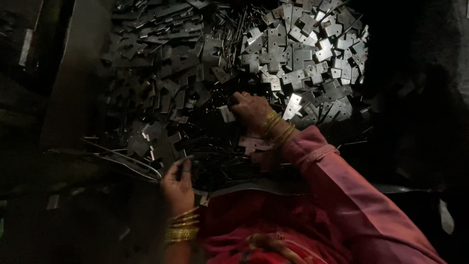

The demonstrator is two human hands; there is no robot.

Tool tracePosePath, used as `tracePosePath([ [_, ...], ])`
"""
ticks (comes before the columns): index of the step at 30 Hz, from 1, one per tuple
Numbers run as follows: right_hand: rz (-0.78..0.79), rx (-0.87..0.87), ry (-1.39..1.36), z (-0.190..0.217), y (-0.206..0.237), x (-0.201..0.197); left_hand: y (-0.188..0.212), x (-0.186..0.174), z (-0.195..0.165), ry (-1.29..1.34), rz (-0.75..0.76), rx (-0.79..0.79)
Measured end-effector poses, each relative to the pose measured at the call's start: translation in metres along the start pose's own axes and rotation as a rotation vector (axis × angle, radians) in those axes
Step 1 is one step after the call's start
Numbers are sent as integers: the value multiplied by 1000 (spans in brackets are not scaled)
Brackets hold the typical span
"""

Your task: The person sorts small metal parts by hand from a large mixed pile on a table. They pick up individual pieces, separate them, and place them into different areas of the pile, continuing the sorting process throughout the clip.

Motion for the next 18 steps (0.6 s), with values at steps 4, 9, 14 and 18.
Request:
tracePosePath([
  [4, -139, -71, 160, 1, 6, -4, -23, 30, -25, 26, 51, 38],
  [9, -235, -173, 185, -10, 29, -27, -42, 69, -73, 40, 82, 327],
  [14, -217, 539, -586, -77, 107, -82, -81, 175, -95, -51, 269, 311],
  [18, -443, 867, -1543, -99, 174, -90, -104, 252, -106, -226, 73, 317],
])
Point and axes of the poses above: each hand's wrist, its own y-axis away from the middle knuckle, its own x-axis out of the palm, z = x × y, the point moved 3 cm from there along -y, towards the middle knuckle, and after that the axes turned 12 degrees about x, right-handed, at the moved point
